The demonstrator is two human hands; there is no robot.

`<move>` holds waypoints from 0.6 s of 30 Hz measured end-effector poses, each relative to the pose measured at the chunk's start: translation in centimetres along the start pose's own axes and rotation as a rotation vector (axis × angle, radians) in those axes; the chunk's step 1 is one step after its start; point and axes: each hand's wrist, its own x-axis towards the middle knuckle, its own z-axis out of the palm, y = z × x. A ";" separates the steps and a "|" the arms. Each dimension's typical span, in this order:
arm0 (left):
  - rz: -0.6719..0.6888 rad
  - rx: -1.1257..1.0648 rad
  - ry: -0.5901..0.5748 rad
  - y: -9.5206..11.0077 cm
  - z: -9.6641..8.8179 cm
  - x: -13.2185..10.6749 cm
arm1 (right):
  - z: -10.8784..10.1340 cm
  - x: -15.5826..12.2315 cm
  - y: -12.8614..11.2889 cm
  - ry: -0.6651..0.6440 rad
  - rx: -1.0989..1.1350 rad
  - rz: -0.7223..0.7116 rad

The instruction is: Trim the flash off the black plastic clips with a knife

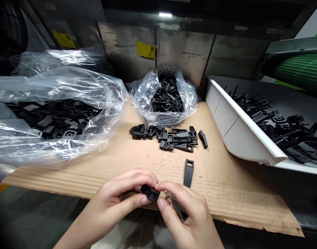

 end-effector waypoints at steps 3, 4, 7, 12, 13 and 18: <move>0.002 0.007 0.000 0.0 0.0 0.0 | 0.0 0.0 0.0 0.001 0.005 -0.004; 0.002 0.010 -0.001 0.0 0.0 0.0 | 0.0 0.0 0.0 0.002 0.011 -0.008; -0.001 0.016 0.001 0.0 0.0 0.1 | 0.0 0.0 0.1 0.005 0.032 -0.025; -0.012 0.005 -0.008 0.0 0.1 0.1 | 0.1 0.2 0.1 -0.001 0.063 -0.048; -0.018 0.002 -0.007 0.0 0.0 0.1 | 0.1 0.2 0.0 -0.003 0.069 -0.056; -0.033 0.001 -0.019 -0.1 0.0 0.0 | -0.1 0.2 -0.1 -0.008 0.020 -0.031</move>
